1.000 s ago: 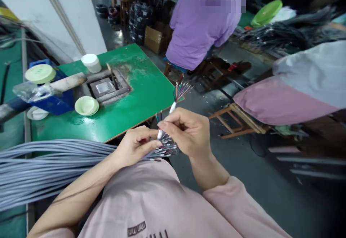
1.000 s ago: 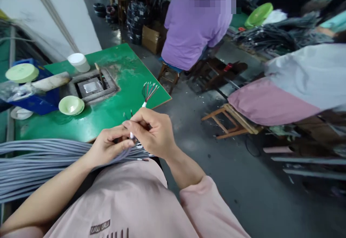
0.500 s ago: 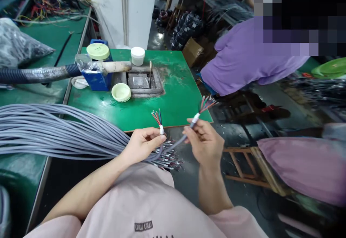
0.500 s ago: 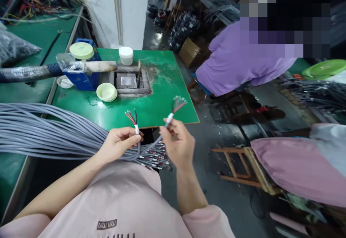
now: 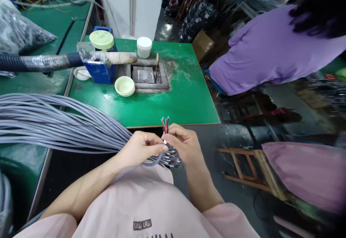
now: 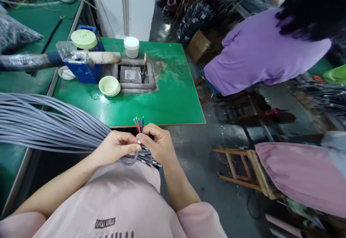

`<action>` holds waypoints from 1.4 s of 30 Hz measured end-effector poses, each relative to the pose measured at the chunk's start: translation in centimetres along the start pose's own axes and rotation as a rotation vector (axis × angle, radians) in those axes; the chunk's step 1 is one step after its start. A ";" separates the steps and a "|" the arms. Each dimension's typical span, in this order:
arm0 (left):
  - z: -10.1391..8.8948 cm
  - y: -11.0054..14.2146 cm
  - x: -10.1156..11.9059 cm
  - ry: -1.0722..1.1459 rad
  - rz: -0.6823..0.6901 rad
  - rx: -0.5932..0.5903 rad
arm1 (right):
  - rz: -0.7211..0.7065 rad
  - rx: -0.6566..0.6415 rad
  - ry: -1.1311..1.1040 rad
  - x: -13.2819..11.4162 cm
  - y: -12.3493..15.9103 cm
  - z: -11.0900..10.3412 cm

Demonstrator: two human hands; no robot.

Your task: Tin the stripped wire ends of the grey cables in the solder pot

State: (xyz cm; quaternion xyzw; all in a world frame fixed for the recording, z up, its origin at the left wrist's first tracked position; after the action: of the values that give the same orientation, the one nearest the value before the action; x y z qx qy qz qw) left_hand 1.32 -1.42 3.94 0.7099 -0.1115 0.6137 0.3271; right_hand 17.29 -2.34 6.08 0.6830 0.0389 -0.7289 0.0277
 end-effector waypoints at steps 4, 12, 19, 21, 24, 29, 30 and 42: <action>-1.9 0.1 1.0 0.081 0.017 0.207 | 0.081 -0.041 -0.095 0.7 -0.3 0.2; -2.3 -0.7 2.0 0.245 0.074 0.346 | 0.122 -0.050 -0.091 1.2 -0.8 0.7; -2.5 -0.8 1.4 0.329 0.051 0.326 | 0.131 -0.068 -0.101 1.5 -0.9 0.8; -2.6 -0.8 1.3 0.345 0.041 0.320 | 0.144 -0.067 -0.101 1.7 -1.0 0.8; -2.7 -0.7 1.1 0.358 0.034 0.314 | 0.156 -0.064 -0.110 1.8 -1.1 0.9; -2.9 -0.7 0.7 0.393 0.040 0.307 | 0.167 -0.065 -0.143 1.9 -1.4 1.0; -2.9 -0.7 0.7 0.398 0.037 0.306 | 0.171 -0.064 -0.150 1.9 -1.4 1.1; -3.2 -0.5 0.2 0.401 -0.002 0.345 | 0.216 -0.052 -0.159 2.1 -1.8 1.3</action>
State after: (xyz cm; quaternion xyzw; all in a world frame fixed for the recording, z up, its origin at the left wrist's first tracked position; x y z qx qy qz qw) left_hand -0.92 0.90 4.04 0.6196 0.0624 0.7516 0.2174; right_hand 15.69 -0.67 4.10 0.6223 -0.0181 -0.7723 0.1266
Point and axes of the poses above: each hand's wrist, its own y-axis away from the middle knuckle, its own z-axis out of the palm, x = y × z, the point moved 1 cm from there along -y, towards the middle knuckle, and after that the axes turned 15 degrees about -y, right-handed, at the moved point
